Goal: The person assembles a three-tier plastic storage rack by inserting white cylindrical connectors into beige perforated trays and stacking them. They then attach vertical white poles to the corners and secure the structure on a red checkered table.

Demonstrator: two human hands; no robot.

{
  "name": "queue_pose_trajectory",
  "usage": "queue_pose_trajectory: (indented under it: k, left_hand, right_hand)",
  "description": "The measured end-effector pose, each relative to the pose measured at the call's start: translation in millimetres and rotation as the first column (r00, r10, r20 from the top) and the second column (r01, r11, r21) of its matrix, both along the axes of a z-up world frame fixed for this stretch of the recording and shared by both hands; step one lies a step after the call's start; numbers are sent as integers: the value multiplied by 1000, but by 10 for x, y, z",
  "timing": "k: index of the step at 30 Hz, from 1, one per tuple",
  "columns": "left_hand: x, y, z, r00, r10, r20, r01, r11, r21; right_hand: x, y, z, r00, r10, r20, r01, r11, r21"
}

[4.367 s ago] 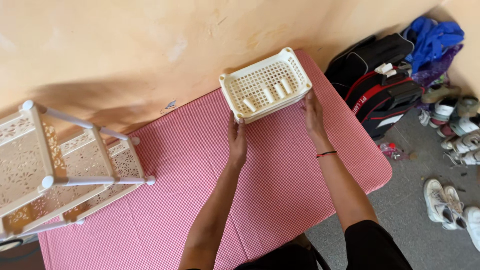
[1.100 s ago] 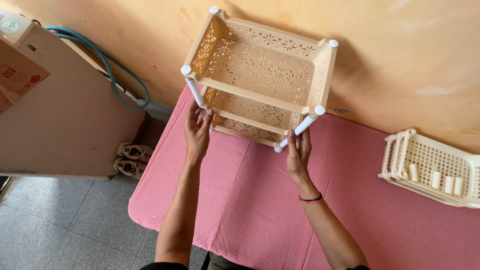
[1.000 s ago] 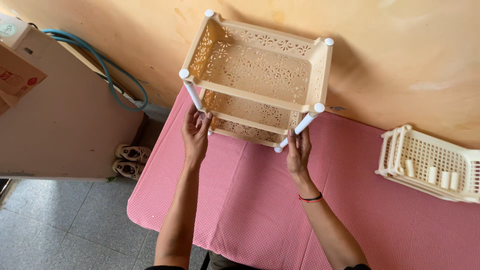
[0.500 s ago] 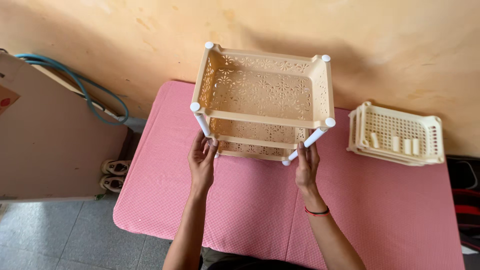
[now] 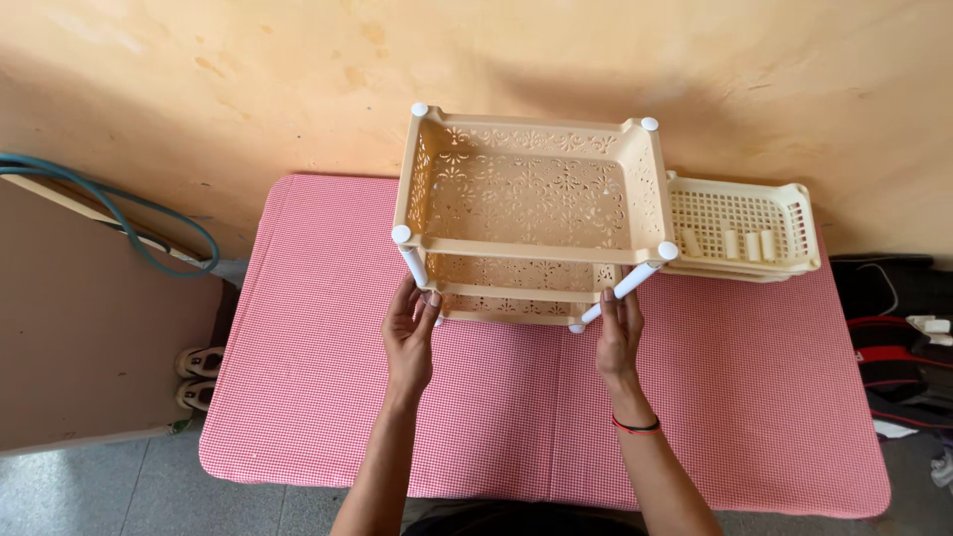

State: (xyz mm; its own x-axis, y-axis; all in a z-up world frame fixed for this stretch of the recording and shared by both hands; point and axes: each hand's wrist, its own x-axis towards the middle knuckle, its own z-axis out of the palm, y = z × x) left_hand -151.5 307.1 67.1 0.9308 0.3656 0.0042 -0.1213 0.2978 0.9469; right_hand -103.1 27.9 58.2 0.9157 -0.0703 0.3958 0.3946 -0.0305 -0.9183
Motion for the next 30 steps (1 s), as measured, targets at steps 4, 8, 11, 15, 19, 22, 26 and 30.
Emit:
queue_pose_trajectory:
  k: [4,8,11,15,19,22,26,30]
  left_hand:
    - [-54,-98,-38,999,-34,-4,34,999,-2]
    - [-108,-206,-77,998,-59,1,59,998,-35]
    - [-154,-273,-102,998,-66,4,66,997,-29]
    - [-210,-348,-104,997,-76,12,76,997,-21]
    - [-260,-398,-85,998,-65,24,66,997,-47]
    - [-299,-420,-87,998,-65,14,65,998,-19]
    - [-251,-394,-106,997,-82,1,82,996,28]
    - [-238,-388,-125,996,-82,-33,85,994,65]
  right_hand:
    - [-99,-167,-123,998,-50,-41,50,999,-3]
    - [-152,-351,-278,990,-100,-98,98,995,-25]
    - [-188,-479,-336,990,-99,-104,97,995,-25]
    - [-251,-561,-318,993,-85,-79,84,996,-19]
    - [-306,-563,-212,997,-7,-75,7,1000,-2]
    - [-315,-525,-169,989,35,-141,-32,999,27]
    - [-309,-507,-182,994,-18,-104,9,996,-93]
    - [-303,-475,-172,993,24,-115,-25,1000,-8]
